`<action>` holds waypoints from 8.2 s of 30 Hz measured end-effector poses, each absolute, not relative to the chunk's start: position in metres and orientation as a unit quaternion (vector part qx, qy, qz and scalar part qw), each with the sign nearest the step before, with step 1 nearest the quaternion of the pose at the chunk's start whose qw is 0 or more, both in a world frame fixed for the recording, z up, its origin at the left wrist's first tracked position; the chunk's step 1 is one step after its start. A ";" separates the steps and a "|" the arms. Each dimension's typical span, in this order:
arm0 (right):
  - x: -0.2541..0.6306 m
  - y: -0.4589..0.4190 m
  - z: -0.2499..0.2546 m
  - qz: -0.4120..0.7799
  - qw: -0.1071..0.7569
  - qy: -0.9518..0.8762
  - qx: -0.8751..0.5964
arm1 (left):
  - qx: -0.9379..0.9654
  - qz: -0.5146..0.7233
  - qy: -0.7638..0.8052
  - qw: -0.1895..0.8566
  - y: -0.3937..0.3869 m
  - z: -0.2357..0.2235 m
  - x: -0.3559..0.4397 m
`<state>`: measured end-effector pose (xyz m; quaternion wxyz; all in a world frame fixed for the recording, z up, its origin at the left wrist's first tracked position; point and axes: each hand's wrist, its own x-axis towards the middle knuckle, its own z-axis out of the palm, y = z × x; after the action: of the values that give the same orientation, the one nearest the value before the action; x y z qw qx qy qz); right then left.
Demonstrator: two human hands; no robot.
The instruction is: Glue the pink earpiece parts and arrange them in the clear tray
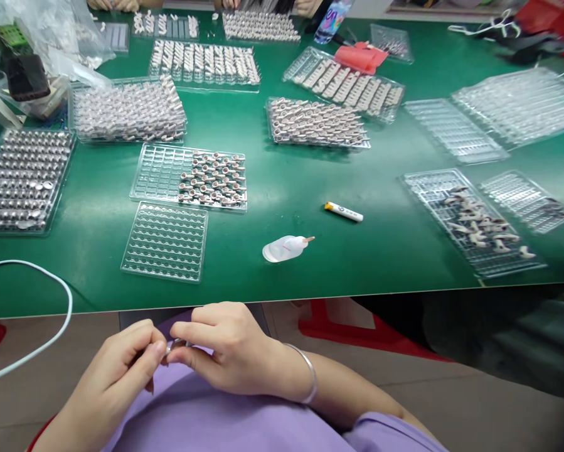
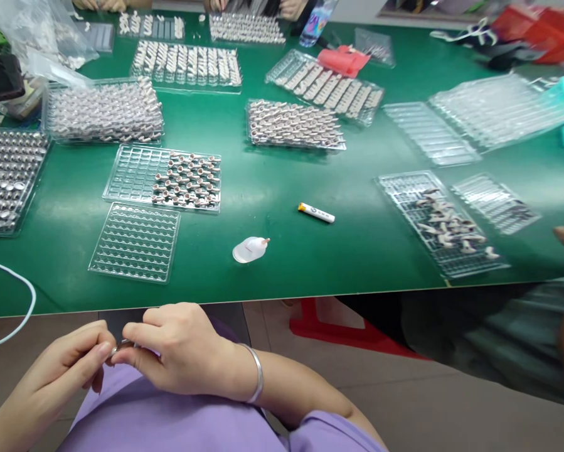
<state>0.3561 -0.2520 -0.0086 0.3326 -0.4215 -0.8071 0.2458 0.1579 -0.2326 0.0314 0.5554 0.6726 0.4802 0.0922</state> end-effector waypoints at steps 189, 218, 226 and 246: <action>0.355 -0.252 -0.009 0.291 0.364 -0.778 -0.421 | 0.621 0.113 0.496 0.596 -0.237 0.028 0.156; 0.354 -0.251 -0.009 0.255 0.373 -0.785 -0.423 | 0.625 0.121 0.501 0.586 -0.237 0.030 0.157; 0.354 -0.250 -0.009 0.246 0.368 -0.789 -0.425 | 0.635 0.119 0.498 0.578 -0.237 0.031 0.156; 0.354 -0.250 -0.008 0.235 0.354 -0.799 -0.427 | 0.676 0.125 0.492 0.535 -0.236 0.034 0.157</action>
<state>0.3543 -0.2503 -0.0084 0.3535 -0.4267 -0.7986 0.2350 0.1571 -0.2364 0.0341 0.5347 0.6757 0.4920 0.1246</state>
